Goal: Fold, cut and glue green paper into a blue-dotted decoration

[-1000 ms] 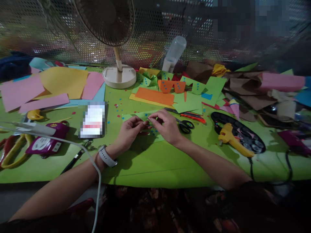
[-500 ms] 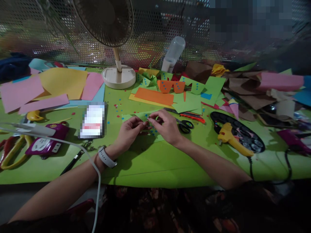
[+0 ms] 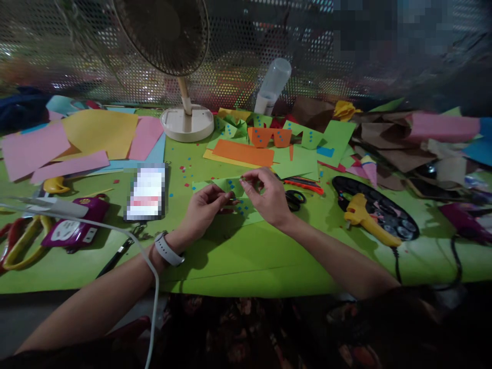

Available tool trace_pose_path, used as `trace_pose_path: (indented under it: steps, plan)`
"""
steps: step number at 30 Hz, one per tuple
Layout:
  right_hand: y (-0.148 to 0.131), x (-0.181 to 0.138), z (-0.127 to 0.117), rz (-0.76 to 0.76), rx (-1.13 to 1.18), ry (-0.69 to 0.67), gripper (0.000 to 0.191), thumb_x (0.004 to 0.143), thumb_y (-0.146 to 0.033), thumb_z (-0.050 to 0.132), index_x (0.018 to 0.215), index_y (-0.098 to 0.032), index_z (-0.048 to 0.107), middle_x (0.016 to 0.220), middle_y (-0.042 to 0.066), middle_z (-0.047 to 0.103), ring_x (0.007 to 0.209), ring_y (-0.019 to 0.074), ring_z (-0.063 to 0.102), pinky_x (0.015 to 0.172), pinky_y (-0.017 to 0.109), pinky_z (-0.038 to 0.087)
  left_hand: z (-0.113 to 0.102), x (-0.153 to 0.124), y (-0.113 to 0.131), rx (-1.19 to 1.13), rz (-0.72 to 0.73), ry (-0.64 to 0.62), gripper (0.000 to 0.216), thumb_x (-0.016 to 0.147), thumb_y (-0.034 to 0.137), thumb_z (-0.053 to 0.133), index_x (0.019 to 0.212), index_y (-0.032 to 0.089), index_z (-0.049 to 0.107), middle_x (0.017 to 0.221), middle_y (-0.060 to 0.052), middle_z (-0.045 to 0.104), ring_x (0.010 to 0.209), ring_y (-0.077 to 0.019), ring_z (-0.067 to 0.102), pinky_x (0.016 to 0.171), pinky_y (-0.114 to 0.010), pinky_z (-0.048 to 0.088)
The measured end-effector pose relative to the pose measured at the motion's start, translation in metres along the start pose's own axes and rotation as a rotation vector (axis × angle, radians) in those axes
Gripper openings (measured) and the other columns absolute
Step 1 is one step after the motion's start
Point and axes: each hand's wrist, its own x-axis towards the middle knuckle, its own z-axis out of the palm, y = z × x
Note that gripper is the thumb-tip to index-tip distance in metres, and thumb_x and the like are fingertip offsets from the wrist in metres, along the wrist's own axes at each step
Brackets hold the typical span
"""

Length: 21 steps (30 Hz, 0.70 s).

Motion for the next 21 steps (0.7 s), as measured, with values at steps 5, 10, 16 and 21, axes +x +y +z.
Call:
trace_pose_path:
  steps: [5, 10, 16, 21]
  plan:
    - [0.0044, 0.0063, -0.0085, -0.094, -0.166, -0.016, 0.022, 0.093, -0.029, 0.059, 0.113, -0.022, 0.062, 0.111, 0.010, 0.068, 0.109, 0.0266, 0.059, 0.097, 0.046, 0.041, -0.0009, -0.0003, -0.0005, 0.019, 0.010, -0.018, 0.033, 0.074, 0.038, 0.079, 0.080, 0.019, 0.053, 0.078, -0.001, 0.071, 0.078, -0.0197, 0.075, 0.063, -0.027, 0.061]
    - [0.0066, 0.0064, -0.0103, 0.011, -0.087, -0.157, 0.032, 0.091, -0.025, 0.059, 0.123, -0.023, 0.058, 0.099, 0.006, 0.072, 0.101, 0.0250, 0.063, 0.096, 0.045, 0.042, -0.0033, -0.0001, -0.0023, 0.004, 0.013, -0.019, 0.030, 0.074, 0.035, 0.079, 0.083, 0.019, 0.056, 0.079, 0.001, 0.071, 0.077, -0.0173, 0.074, 0.061, -0.024, 0.060]
    - [0.0042, 0.0046, -0.0097, 0.044, -0.041, -0.160, 0.035, 0.089, -0.023, 0.062, 0.124, -0.022, 0.057, 0.096, 0.006, 0.071, 0.097, 0.0241, 0.064, 0.094, 0.045, 0.044, -0.0028, -0.0010, -0.0002, -0.010, -0.018, -0.016, 0.029, 0.074, 0.035, 0.080, 0.082, 0.019, 0.057, 0.078, 0.001, 0.070, 0.074, -0.0163, 0.073, 0.061, -0.024, 0.059]
    - [0.0036, 0.0037, -0.0082, 0.022, -0.068, -0.152, 0.036, 0.089, -0.023, 0.063, 0.124, -0.025, 0.057, 0.096, 0.005, 0.071, 0.097, 0.0247, 0.065, 0.095, 0.047, 0.044, -0.0012, -0.0016, 0.0017, 0.005, -0.043, -0.001, 0.029, 0.074, 0.037, 0.079, 0.078, 0.019, 0.057, 0.073, 0.001, 0.068, 0.071, -0.0168, 0.072, 0.058, -0.025, 0.059]
